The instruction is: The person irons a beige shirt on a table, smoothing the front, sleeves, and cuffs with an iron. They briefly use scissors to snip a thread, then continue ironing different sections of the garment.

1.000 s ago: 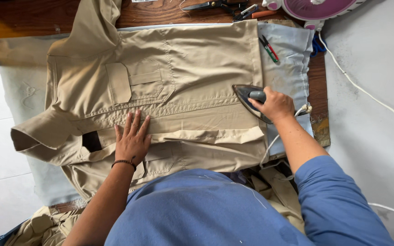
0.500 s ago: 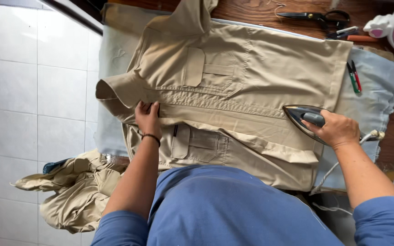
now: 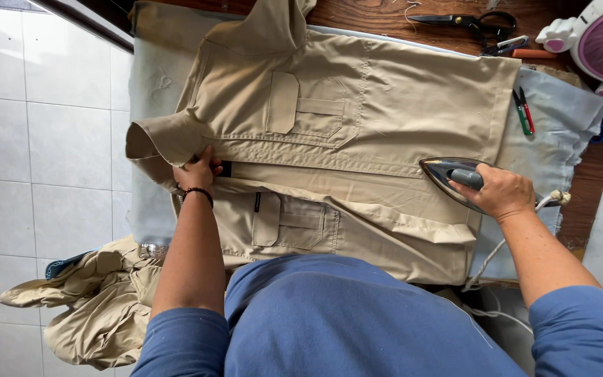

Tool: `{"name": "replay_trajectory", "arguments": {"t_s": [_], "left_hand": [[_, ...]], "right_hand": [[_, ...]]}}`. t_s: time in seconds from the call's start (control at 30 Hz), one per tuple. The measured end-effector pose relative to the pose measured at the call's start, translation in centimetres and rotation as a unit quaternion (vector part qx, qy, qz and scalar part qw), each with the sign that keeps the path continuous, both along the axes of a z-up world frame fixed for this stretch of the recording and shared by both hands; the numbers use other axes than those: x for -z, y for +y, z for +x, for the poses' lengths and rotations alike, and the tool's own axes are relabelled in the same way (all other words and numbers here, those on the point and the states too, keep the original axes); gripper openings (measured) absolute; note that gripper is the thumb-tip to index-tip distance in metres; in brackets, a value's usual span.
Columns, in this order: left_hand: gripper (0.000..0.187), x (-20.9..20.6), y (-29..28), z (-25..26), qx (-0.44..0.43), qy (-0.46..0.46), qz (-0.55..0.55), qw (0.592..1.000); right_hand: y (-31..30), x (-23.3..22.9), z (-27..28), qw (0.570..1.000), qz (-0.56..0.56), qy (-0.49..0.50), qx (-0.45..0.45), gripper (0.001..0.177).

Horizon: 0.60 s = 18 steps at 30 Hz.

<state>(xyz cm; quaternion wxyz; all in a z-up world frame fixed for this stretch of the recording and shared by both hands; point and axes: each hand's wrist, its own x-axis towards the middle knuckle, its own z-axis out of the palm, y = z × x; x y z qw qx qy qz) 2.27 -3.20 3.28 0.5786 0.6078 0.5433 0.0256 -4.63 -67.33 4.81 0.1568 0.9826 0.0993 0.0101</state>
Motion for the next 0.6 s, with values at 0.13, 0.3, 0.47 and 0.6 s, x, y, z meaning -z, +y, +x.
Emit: {"name": "replay_trajectory", "arguments": {"t_s": [0.13, 0.3, 0.47, 0.6], "left_hand": [[0.036, 1.7, 1.2, -0.3, -0.016, -0.041, -0.027, 0.999], [0.026, 3.0, 3.4, -1.0, 0.041, -0.048, -0.155, 0.986], [0.023, 2.3, 3.7, -1.5, 0.048, -0.059, -0.174, 0.982], [0.041, 3.2, 4.6, -1.7, 0.102, -0.039, -0.144, 0.984]], "right_hand": [[-0.3, 0.0, 0.2, 1.0, 0.01, 0.011, -0.001, 0.059], [-0.4, 0.1, 0.3, 1.0, 0.024, 0.018, -0.001, 0.057], [1.1, 0.1, 0.6, 0.998, 0.036, 0.043, 0.012, 0.054], [5.4, -2.4, 2.1, 0.996, 0.073, 0.049, -0.027, 0.053]]}}
